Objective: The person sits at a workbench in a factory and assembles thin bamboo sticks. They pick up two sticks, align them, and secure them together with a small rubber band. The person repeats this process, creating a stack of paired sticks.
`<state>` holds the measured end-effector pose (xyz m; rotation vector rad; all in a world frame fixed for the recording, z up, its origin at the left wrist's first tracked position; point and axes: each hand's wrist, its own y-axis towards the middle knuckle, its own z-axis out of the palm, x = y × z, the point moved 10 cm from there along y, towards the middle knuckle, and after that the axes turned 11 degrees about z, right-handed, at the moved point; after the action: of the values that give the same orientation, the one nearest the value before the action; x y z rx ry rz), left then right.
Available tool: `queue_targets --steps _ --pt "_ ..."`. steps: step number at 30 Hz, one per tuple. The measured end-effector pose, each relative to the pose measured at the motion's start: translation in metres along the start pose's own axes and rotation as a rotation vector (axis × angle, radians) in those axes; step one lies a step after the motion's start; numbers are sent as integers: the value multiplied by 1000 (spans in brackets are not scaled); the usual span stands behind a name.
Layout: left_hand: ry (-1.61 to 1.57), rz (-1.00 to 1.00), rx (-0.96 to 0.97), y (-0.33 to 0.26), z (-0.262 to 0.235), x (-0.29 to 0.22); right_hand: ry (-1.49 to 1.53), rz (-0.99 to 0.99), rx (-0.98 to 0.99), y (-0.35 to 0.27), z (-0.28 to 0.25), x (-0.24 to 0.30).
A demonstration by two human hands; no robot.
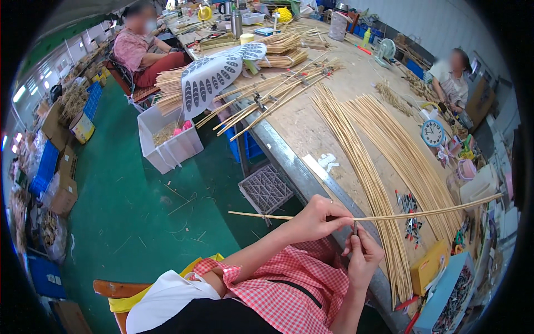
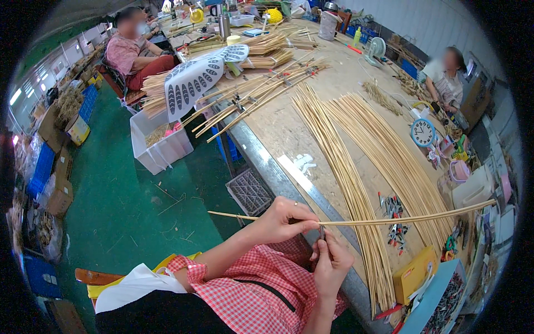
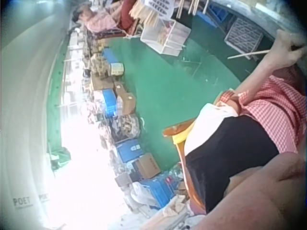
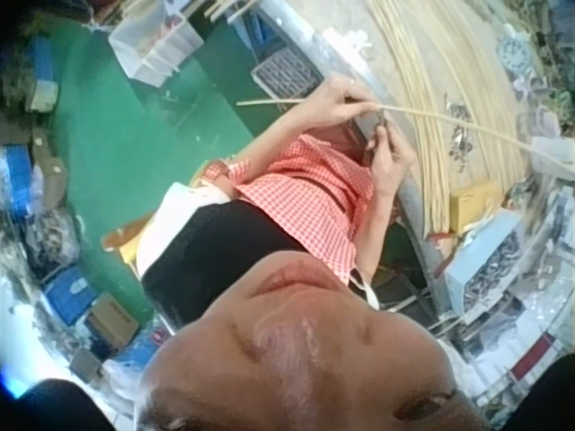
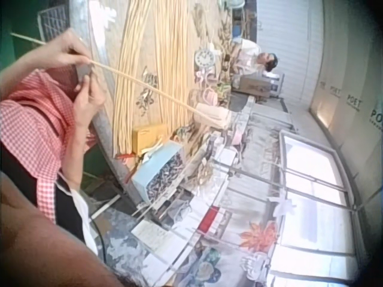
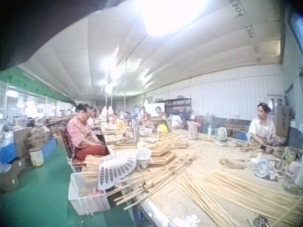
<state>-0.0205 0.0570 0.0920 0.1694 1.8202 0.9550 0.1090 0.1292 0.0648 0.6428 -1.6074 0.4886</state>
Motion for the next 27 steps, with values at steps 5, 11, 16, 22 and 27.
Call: queue_targets --steps 5,11,16,22,27 --pt "43 -1 -6 4 0 1 -8 5 -63 3 -7 -9" --pt "76 -61 -15 0 -7 7 -38 -21 -84 3 -4 -3" --pt "80 -26 24 -1 5 9 -12 8 -80 3 -8 -9" --pt "82 -41 75 -2 9 12 -63 4 -82 2 -6 -5" --pt "-67 -158 135 -9 12 31 5 43 -45 4 -4 -12"
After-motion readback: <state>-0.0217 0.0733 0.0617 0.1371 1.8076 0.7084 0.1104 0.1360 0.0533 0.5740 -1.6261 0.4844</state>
